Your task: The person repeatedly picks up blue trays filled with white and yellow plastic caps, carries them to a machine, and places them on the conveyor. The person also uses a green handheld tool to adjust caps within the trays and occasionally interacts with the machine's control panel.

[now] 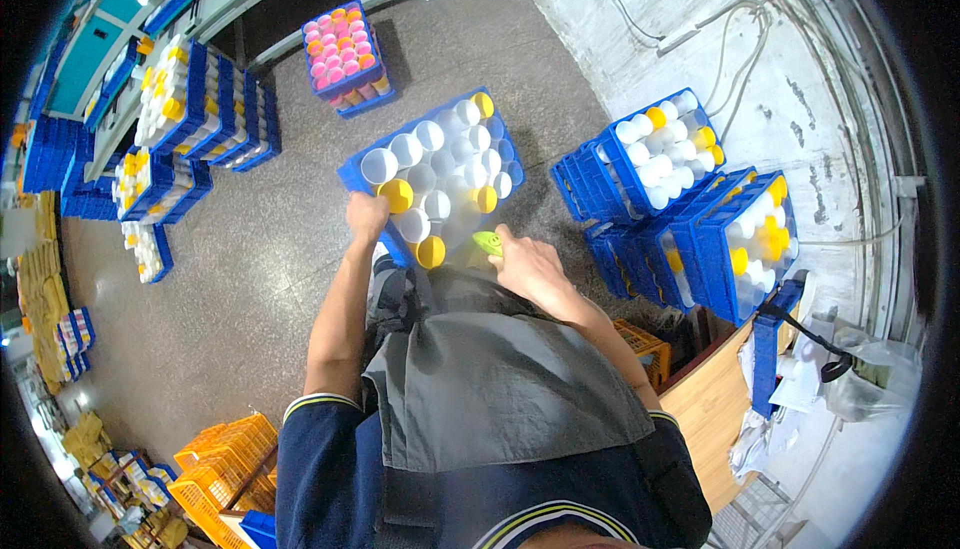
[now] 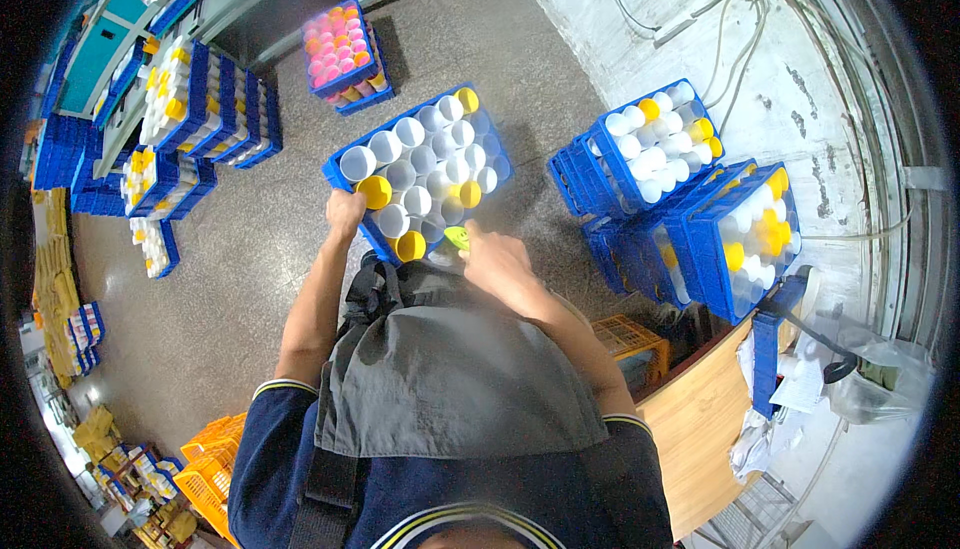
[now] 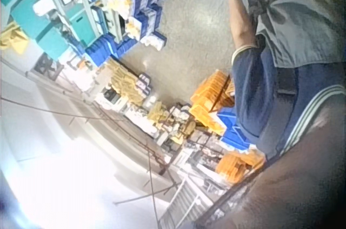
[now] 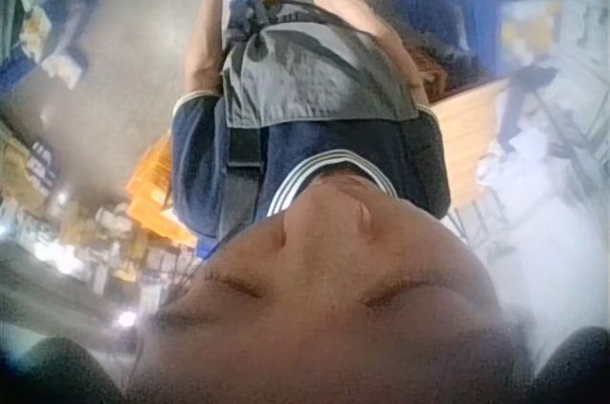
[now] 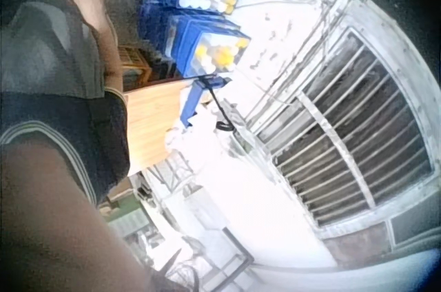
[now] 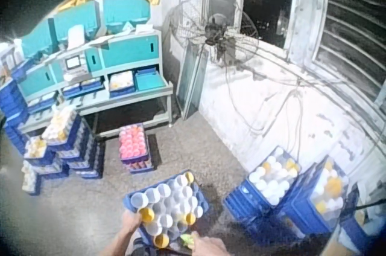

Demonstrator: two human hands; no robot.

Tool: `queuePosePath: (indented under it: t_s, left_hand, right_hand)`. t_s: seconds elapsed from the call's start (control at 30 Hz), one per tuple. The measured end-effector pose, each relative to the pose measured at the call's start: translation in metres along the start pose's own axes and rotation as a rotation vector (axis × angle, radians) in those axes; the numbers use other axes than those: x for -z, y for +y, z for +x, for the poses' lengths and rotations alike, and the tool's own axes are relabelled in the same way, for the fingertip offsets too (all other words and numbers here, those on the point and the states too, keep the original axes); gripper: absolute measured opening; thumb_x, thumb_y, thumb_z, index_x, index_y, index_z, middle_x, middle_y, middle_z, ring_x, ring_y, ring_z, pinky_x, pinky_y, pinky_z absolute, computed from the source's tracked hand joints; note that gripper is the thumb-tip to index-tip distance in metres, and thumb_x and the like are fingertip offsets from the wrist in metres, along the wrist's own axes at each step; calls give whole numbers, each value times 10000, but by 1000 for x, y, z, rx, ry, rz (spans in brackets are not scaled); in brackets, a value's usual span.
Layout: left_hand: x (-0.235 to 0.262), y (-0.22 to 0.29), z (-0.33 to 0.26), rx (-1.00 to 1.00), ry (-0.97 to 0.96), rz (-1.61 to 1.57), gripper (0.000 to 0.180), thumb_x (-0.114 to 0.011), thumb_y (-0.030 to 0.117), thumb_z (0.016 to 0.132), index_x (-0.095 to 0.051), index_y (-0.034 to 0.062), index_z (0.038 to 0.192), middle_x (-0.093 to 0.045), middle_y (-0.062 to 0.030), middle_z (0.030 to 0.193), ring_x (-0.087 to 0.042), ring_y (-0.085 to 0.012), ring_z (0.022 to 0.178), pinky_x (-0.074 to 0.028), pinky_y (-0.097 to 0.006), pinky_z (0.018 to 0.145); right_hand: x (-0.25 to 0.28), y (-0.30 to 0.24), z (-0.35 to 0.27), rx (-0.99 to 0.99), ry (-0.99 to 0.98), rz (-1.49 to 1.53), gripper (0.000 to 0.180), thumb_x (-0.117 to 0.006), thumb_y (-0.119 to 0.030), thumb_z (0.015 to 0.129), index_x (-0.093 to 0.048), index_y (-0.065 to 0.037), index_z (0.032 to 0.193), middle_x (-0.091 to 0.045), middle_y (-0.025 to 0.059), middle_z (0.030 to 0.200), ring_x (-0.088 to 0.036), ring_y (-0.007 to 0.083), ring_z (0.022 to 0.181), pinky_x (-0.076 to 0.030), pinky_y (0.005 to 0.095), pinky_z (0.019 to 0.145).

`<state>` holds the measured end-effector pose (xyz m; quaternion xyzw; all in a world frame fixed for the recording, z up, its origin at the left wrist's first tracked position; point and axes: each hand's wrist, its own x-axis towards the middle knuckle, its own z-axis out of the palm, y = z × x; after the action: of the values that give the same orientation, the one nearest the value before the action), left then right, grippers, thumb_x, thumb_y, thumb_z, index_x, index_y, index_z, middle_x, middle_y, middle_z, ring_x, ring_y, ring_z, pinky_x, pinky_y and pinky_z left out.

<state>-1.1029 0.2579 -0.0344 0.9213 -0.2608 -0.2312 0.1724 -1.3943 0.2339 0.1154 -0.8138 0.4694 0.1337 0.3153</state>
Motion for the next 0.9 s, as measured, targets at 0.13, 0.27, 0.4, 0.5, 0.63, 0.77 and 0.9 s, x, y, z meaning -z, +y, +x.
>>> queuePosePath:
  t_s: [0.13,0.27,0.4,0.5,0.63,0.77,0.9]
  left_hand:
    - [6,-15,-3,4,6,-46,377,-598,205,736,-660,-110,934,-670,-321,923,-669,-446,901,-527,-483,809]
    - [16,-37,-2,-4,-54,-111,367,-583,204,752,-661,-93,954,-677,-305,908,-673,-436,892,-527,-476,796]
    - [23,-48,-7,3,-45,-116,310,-620,220,760,-675,-82,807,-684,-275,789,-696,-398,796,-531,-449,716]
    - [29,-54,-14,0,-47,-183,293,-650,210,755,-651,-74,680,-664,-227,671,-691,-317,665,-506,-430,633]
    - [34,-63,-19,-40,-32,-259,260,-640,169,766,-626,-73,673,-635,-167,611,-643,-223,591,-481,-401,585]
    - [37,-70,-15,-8,-50,-288,242,-638,151,773,-627,-82,711,-636,-133,610,-618,-169,595,-472,-373,568]
    - [42,-71,-8,42,-78,-212,274,-645,154,776,-611,-96,669,-611,-114,592,-589,-153,582,-462,-385,552]
  right_hand:
    - [2,23,10,-142,72,20,399,-598,-254,897,-487,-33,1210,-683,256,864,-677,418,849,-518,515,738]
    - [13,51,28,-230,158,13,419,-593,-249,895,-493,-25,1234,-686,264,904,-676,416,886,-518,508,768]
    - [25,79,51,-304,249,30,398,-606,-253,880,-515,-20,1189,-684,266,947,-664,415,934,-515,513,793]
    - [34,92,73,-353,299,47,379,-606,-268,879,-526,-23,1156,-684,263,964,-660,418,951,-517,509,814]
    - [41,102,81,-403,258,53,441,-594,-308,885,-516,-20,1210,-679,252,1032,-649,406,1004,-513,493,845]
    - [43,107,72,-488,151,60,497,-588,-331,898,-497,-29,1282,-685,222,1059,-657,373,1013,-517,468,850]
    - [42,105,67,-500,65,129,468,-565,-322,906,-502,-34,1270,-712,155,881,-704,274,706,-542,393,705]
